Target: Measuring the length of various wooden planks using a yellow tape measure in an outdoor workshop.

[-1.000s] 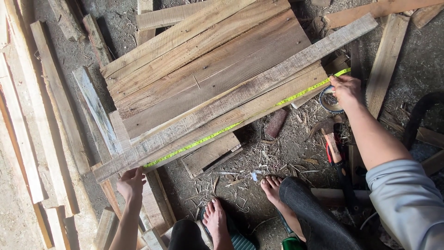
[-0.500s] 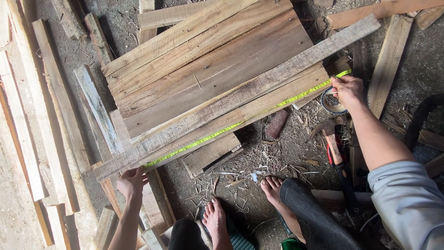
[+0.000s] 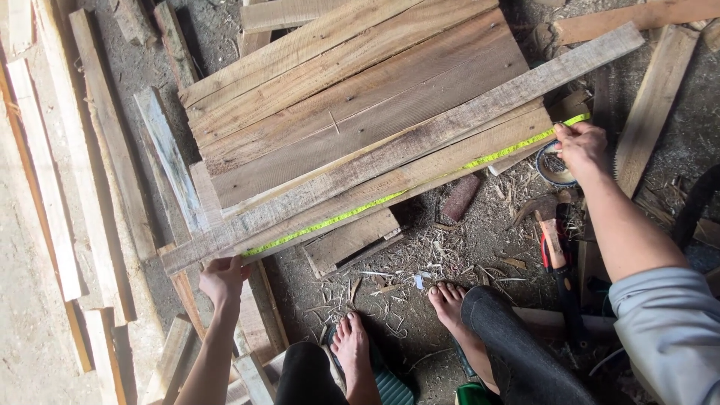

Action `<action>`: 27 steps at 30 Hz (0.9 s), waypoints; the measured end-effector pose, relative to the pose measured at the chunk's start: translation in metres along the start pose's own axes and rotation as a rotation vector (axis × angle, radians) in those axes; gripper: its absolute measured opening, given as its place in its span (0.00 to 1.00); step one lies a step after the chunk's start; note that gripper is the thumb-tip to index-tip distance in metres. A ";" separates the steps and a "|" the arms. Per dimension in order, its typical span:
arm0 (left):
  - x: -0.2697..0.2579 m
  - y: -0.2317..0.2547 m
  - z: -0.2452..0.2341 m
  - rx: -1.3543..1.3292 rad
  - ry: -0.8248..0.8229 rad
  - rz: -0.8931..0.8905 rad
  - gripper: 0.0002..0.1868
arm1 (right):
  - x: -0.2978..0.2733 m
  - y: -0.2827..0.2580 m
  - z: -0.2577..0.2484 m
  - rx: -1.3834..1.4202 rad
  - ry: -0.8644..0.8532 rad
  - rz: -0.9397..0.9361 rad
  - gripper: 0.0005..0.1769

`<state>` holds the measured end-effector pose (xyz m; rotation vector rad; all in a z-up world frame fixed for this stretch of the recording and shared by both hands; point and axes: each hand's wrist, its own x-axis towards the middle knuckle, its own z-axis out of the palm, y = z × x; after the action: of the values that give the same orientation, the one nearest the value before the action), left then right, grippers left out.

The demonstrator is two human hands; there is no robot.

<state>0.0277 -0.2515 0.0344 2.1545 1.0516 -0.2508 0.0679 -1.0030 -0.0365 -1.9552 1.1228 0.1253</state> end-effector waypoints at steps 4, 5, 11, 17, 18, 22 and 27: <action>-0.010 0.009 -0.003 -0.048 -0.016 -0.034 0.07 | 0.001 0.002 0.001 0.017 0.006 -0.017 0.08; -0.012 0.011 -0.004 -0.052 -0.027 -0.039 0.06 | 0.000 0.001 0.001 0.012 0.005 -0.031 0.07; -0.002 -0.010 0.002 0.023 -0.027 0.064 0.08 | 0.033 0.031 0.007 0.030 0.037 -0.061 0.06; 0.001 -0.012 0.003 -0.055 -0.031 0.067 0.07 | 0.041 0.032 0.009 -0.014 0.059 -0.047 0.07; -0.002 -0.009 0.002 -0.054 -0.028 0.063 0.07 | 0.043 0.035 0.009 -0.016 0.053 -0.048 0.07; -0.012 -0.002 -0.004 -0.120 -0.035 0.057 0.07 | 0.050 0.043 0.009 -0.002 0.058 -0.090 0.06; -0.019 0.005 -0.008 -0.146 -0.041 0.060 0.08 | 0.051 0.046 0.011 0.013 0.055 -0.094 0.06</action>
<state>0.0186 -0.2598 0.0512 2.0378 0.9512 -0.1833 0.0672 -1.0395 -0.0958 -2.0066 1.0623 0.0135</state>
